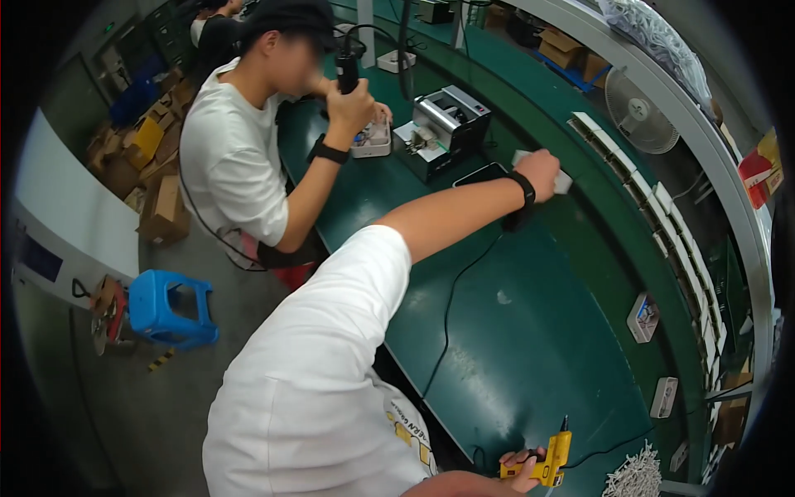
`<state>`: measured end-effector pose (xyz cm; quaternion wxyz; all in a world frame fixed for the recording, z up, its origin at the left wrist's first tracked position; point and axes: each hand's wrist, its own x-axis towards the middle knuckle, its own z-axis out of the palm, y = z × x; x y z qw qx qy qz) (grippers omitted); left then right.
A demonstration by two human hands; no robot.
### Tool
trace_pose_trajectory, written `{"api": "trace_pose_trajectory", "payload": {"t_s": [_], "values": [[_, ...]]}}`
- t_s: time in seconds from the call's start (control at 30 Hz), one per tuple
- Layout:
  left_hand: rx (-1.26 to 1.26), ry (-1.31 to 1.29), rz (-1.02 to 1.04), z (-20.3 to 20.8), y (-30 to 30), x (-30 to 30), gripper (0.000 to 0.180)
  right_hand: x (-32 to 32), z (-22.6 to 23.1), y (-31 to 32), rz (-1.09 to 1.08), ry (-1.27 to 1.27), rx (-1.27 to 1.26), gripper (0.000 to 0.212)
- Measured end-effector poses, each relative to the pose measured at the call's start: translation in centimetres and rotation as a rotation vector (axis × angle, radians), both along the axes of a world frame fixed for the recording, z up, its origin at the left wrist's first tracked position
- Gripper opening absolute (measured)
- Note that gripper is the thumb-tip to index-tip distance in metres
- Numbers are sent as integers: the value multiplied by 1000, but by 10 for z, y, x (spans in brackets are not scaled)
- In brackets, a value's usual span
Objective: The person picks up a battery and places it into a plastic housing, then applies adhesive using a glue gun. They set the housing aside and repeat the process with a new housing and battery.
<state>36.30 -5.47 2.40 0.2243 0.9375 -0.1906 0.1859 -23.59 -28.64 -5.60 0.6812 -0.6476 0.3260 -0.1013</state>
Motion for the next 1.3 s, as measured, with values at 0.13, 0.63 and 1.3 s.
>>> {"api": "trace_pose_trajectory", "payload": {"t_s": [0.13,0.63,1.3], "values": [[-331,-32,-588,18,40,-144,22,29,9,39,-211,-373,32,25],[-247,-32,-696,-18,103,-413,12,46,9,46,-123,-537,89,24],[-373,319,-680,-11,109,-339,10,44,46,86,-71,-394,1,20]]}}
